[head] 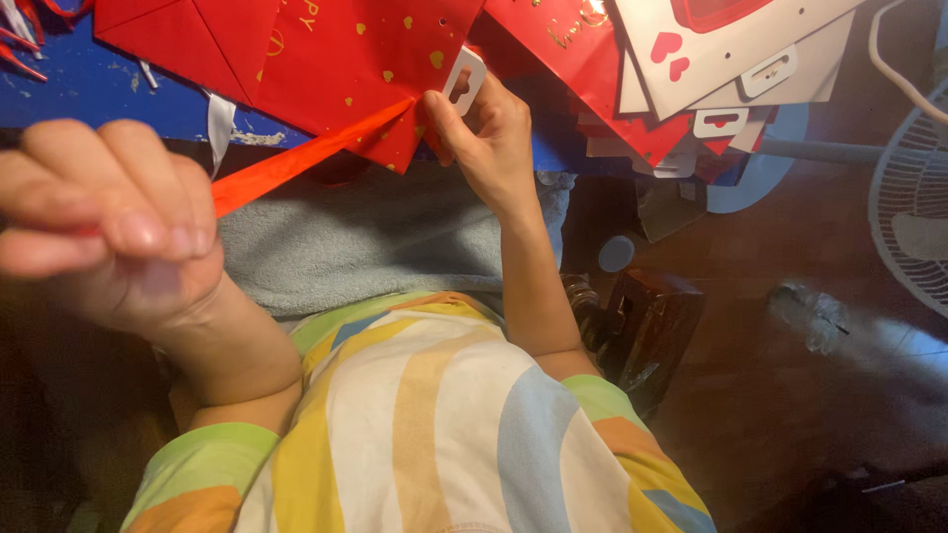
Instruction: The person assembles red gift bags by threading white and red ribbons through the bag handles and tying them. The person handles multiple bags and ribbons, adjusting and securing the ribbons to complete the assembly.
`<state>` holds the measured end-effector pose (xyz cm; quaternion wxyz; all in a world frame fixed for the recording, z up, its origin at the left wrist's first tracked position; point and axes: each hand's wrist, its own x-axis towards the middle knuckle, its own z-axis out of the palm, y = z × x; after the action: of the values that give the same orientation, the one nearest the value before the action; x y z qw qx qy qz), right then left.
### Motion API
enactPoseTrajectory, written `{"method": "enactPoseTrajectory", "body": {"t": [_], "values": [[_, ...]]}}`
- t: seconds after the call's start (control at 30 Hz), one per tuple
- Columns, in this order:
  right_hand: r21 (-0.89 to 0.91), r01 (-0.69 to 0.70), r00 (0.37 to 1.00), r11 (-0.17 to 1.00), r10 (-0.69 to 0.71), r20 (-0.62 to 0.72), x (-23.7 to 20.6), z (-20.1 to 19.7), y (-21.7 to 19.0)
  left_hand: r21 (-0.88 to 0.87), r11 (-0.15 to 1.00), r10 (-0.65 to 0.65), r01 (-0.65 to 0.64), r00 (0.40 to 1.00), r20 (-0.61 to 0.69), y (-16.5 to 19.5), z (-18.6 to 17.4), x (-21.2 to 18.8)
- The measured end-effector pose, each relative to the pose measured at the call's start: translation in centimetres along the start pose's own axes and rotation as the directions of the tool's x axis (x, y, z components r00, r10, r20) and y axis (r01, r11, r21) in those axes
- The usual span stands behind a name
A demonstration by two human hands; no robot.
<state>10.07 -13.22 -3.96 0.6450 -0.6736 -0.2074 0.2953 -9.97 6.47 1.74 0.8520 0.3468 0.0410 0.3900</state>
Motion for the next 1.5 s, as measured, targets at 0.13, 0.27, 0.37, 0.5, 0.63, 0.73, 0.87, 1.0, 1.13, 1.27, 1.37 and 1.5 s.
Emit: {"method": "enactPoseTrajectory", "body": {"t": [0.13, 0.27, 0.37, 0.5, 0.63, 0.73, 0.87, 1.0, 1.13, 1.27, 1.37, 1.5], "values": [[-0.057, -0.016, 1.000, 0.998, 0.015, -0.014, 0.1, 0.0, 0.1, -0.024, 0.997, 0.071, -0.068, 0.981, 0.183, 0.9, 0.8, 0.7], [-0.073, -0.025, 1.000, 0.997, 0.024, -0.017, 0.1, -0.1, 0.0, -0.059, 0.993, 0.115, -0.099, 0.848, 0.517, 1.6, 1.1, 2.6], [-0.083, -0.016, 1.000, 0.996, 0.015, -0.018, 0.1, -0.1, -0.1, -0.056, 0.994, 0.109, -0.094, 0.799, 0.592, 2.0, 1.4, 3.0], [-0.079, -0.031, 0.999, 0.996, 0.030, -0.013, 0.0, -0.2, 0.1, -0.081, 0.994, 0.105, -0.072, 0.808, 0.579, 2.4, 1.7, 2.6], [-0.037, -0.031, 0.999, 0.999, 0.031, -0.012, 0.1, -0.2, 0.6, -0.247, 0.968, 0.174, -0.044, 0.828, 0.533, 1.5, 1.4, 2.3], [-0.031, -0.037, 0.999, 0.999, 0.037, -0.018, 0.1, -0.2, 0.7, -0.357, 0.932, 0.222, -0.068, 0.883, 0.413, 1.5, 1.3, 1.5], [-0.010, -0.032, 0.999, 0.999, 0.032, -0.009, 0.1, -0.2, 0.5, -0.440, 0.892, 0.243, -0.108, 0.934, 0.263, 1.2, 1.6, 0.7], [-0.088, -0.044, 0.999, 0.995, 0.041, -0.035, -0.1, -0.2, 0.3, -0.531, 0.834, 0.297, -0.149, 0.932, 0.206, 1.1, 1.8, 0.1], [-0.086, -0.038, 0.999, 0.996, 0.037, -0.023, 0.1, -0.1, 0.3, -0.492, 0.860, 0.286, -0.136, 0.926, 0.244, 1.3, 1.1, 0.5], [-0.118, -0.032, 0.999, 0.992, 0.028, -0.032, -0.1, -0.2, 0.5, -0.360, 0.923, 0.216, -0.134, 0.956, 0.199, 0.9, 1.0, 0.5], [-0.074, -0.049, 0.998, 0.996, 0.046, -0.039, 0.0, 0.0, 0.5, -0.026, 1.000, 0.009, -0.002, 0.966, 0.258, -0.9, 0.9, 2.0], [0.019, 0.061, 0.998, 0.998, -0.060, -0.035, 0.1, 0.1, 0.2, 0.458, 0.864, -0.309, 0.209, 0.938, 0.154, -4.8, 1.2, 5.4]]}}
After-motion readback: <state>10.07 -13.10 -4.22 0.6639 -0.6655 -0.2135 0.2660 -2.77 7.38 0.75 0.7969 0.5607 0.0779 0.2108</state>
